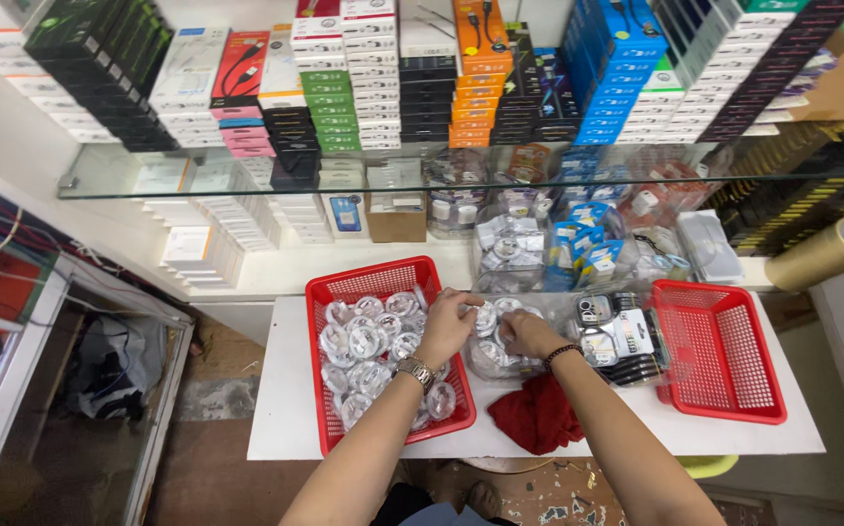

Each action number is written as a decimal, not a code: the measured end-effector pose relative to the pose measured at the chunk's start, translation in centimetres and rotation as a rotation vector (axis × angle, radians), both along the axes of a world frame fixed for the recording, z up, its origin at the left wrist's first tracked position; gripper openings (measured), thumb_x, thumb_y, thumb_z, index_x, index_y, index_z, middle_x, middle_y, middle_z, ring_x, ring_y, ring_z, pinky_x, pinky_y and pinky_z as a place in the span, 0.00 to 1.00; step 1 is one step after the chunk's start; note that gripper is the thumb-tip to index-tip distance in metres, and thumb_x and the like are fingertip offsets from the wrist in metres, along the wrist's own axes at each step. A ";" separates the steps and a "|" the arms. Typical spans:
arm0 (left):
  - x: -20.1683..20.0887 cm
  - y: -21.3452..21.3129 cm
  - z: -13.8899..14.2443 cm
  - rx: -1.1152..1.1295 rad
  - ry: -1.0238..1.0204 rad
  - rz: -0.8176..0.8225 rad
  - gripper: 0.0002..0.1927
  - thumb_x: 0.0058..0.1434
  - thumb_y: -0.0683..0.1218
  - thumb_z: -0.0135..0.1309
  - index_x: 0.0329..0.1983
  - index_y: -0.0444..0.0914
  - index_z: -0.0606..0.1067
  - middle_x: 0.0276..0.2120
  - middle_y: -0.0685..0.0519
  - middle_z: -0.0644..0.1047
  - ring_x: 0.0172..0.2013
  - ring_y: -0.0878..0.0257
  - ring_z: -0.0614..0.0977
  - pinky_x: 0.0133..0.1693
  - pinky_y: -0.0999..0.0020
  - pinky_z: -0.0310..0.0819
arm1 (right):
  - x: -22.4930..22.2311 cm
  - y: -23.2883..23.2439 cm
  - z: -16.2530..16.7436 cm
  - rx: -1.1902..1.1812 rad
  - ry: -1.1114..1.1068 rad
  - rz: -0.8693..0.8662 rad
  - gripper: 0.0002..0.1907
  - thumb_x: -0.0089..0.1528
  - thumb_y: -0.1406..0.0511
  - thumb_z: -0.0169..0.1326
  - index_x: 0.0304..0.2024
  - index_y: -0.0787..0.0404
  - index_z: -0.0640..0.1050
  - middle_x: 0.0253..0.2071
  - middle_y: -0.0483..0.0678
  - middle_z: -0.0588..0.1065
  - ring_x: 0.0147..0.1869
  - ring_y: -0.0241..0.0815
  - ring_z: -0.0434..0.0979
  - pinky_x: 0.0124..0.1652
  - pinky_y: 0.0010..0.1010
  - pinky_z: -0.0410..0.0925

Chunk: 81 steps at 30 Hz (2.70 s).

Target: The person takes coiled white cables from a red plastic basket and packs them one at a time into clear plastic containers on the counter, pressing the items down and closing the lids. They continue filling the containers throughout the episode.

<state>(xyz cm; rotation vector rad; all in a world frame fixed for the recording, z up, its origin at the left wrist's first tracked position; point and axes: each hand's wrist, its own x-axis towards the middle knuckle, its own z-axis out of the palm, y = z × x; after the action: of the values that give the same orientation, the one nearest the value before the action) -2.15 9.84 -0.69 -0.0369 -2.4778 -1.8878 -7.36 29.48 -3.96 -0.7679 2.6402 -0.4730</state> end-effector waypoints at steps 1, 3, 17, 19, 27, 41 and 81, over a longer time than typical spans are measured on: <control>0.0 -0.3 0.1 0.034 -0.026 0.007 0.09 0.62 0.38 0.55 0.44 0.34 0.80 0.46 0.46 0.74 0.33 0.57 0.86 0.35 0.65 0.83 | -0.3 -0.3 -0.4 0.031 -0.027 0.032 0.14 0.49 0.63 0.65 0.35 0.60 0.78 0.40 0.54 0.79 0.50 0.55 0.79 0.50 0.44 0.71; -0.2 -1.9 0.3 -0.029 -0.018 0.097 0.09 0.66 0.40 0.54 0.46 0.37 0.80 0.40 0.45 0.81 0.34 0.56 0.86 0.36 0.63 0.81 | -1.1 -0.9 0.0 0.093 -0.068 0.090 0.11 0.55 0.60 0.62 0.36 0.57 0.80 0.41 0.55 0.81 0.49 0.55 0.80 0.51 0.44 0.71; 2.5 -16.9 -1.7 -0.904 -0.048 -0.117 0.23 0.50 0.35 0.57 0.50 0.43 0.81 0.46 0.42 0.80 0.49 0.47 0.81 0.53 0.54 0.75 | -0.3 -14.5 3.2 -0.476 -0.198 -0.042 0.13 0.62 0.62 0.58 0.47 0.60 0.79 0.37 0.50 0.83 0.40 0.41 0.85 0.41 0.33 0.76; 2.3 -17.1 -1.4 -0.860 -0.065 -0.149 0.18 0.48 0.41 0.65 0.44 0.41 0.82 0.45 0.42 0.79 0.50 0.47 0.80 0.53 0.55 0.74 | 0.8 -16.4 1.1 -0.347 -0.222 0.091 0.21 0.57 0.61 0.66 0.51 0.60 0.77 0.40 0.50 0.80 0.43 0.43 0.81 0.46 0.35 0.73; 1.1 -18.5 0.1 0.140 -0.389 -0.040 0.20 0.57 0.49 0.65 0.50 0.35 0.78 0.41 0.52 0.84 0.40 0.66 0.84 0.41 0.69 0.78 | -0.2 -17.5 1.5 -0.579 -0.228 -0.142 0.19 0.61 0.60 0.63 0.49 0.63 0.78 0.33 0.49 0.79 0.34 0.38 0.79 0.38 0.31 0.72; 0.9 -13.5 2.0 0.607 -0.403 -0.021 0.17 0.59 0.45 0.62 0.51 0.42 0.73 0.40 0.58 0.82 0.39 0.74 0.82 0.41 0.75 0.78 | 0.9 -13.2 6.1 -1.472 -0.900 -0.517 0.05 0.64 0.65 0.57 0.39 0.60 0.80 0.40 0.43 0.81 0.43 0.32 0.80 0.43 0.25 0.75; -2.9 -5.5 -1.8 0.150 -0.072 0.131 0.15 0.68 0.46 0.54 0.55 0.35 0.77 0.44 0.49 0.82 0.37 0.63 0.81 0.39 0.68 0.75 | -0.7 -1.4 -1.0 -0.283 0.188 -0.843 0.19 0.55 0.63 0.66 0.43 0.64 0.74 0.38 0.62 0.80 0.45 0.64 0.80 0.46 0.51 0.72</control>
<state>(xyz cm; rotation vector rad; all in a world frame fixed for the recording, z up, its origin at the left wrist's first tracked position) -5.10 4.31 -2.51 0.1951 -2.3087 -2.0462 -8.07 28.04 -4.95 0.3102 3.0181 -1.0385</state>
